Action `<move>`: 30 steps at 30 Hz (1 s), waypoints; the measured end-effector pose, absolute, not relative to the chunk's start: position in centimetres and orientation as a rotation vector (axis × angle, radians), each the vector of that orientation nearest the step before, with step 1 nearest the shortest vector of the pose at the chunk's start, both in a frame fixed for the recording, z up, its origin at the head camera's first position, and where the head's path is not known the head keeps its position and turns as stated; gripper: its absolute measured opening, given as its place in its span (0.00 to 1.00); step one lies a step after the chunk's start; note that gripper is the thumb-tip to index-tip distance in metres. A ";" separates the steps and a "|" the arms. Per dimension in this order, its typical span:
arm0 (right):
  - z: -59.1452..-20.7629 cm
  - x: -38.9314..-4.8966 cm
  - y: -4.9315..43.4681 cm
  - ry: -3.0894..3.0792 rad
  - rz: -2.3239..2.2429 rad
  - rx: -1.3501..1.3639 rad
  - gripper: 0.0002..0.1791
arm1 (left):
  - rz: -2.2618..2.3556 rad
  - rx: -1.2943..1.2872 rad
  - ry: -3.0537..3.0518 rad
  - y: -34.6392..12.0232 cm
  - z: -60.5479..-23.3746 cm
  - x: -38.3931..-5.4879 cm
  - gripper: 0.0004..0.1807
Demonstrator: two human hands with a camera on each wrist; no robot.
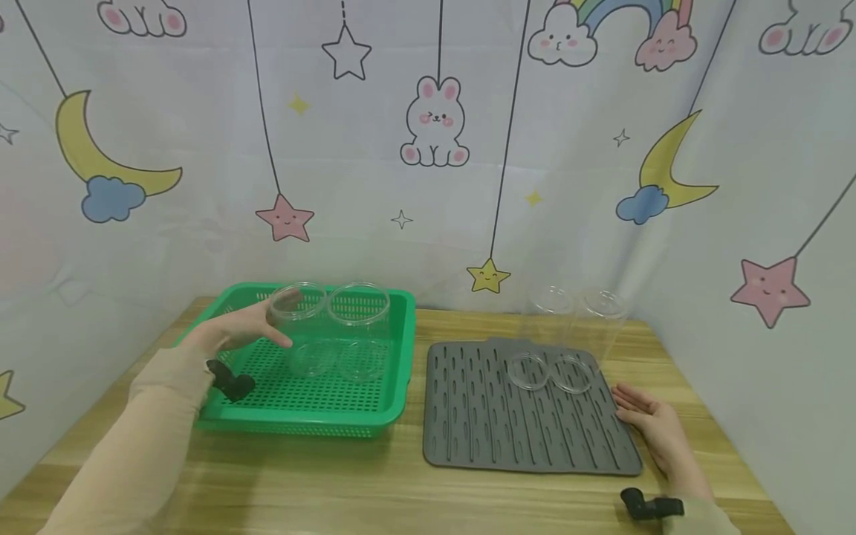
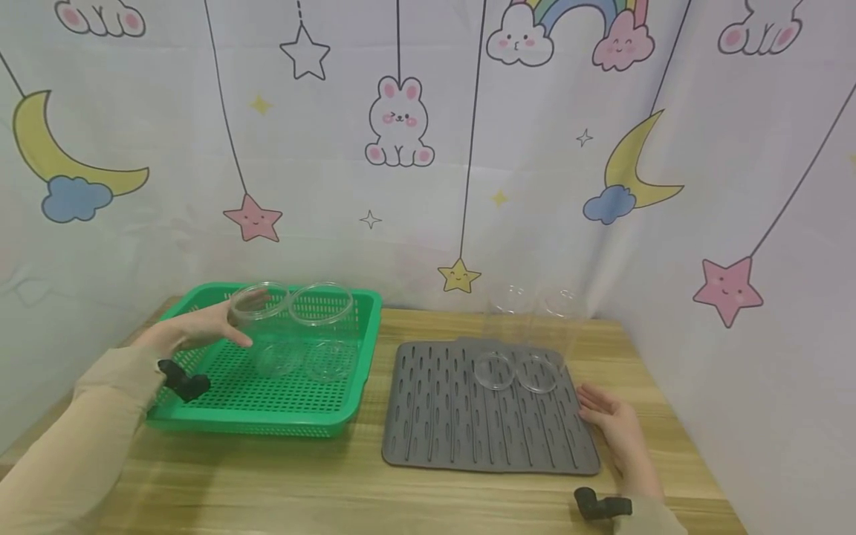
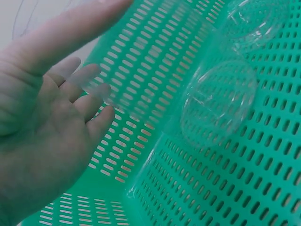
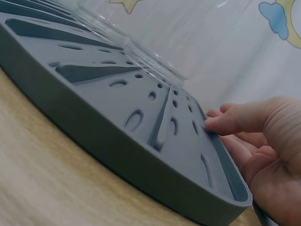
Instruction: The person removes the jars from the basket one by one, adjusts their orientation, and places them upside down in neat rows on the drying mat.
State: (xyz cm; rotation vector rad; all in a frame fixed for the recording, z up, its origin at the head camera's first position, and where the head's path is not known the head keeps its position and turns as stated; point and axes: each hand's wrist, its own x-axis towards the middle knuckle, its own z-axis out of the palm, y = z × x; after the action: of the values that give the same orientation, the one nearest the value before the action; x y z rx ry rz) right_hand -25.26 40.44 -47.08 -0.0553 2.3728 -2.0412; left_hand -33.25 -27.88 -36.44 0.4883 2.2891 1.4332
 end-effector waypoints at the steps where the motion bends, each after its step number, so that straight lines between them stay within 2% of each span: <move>1: -47.1 -25.3 40.4 2.373 -2.041 -0.055 0.39 | 1.423 0.490 2.295 -27.8 -36.4 -33.2 0.60; 10: -47.0 -25.3 40.5 2.377 -2.051 -0.078 0.40 | 1.390 0.508 2.324 -27.6 -36.6 -33.3 0.59; 30: -47.0 -25.2 40.4 2.410 -2.012 -0.055 0.38 | 1.443 0.525 2.383 -28.1 -36.3 -33.1 0.50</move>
State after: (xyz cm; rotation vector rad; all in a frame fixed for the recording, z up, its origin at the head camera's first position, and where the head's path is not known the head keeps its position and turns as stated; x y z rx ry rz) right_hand -25.16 40.40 -46.97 -0.0551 2.4102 -2.0124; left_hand -33.10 -28.11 -36.30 0.5246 2.3831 1.4434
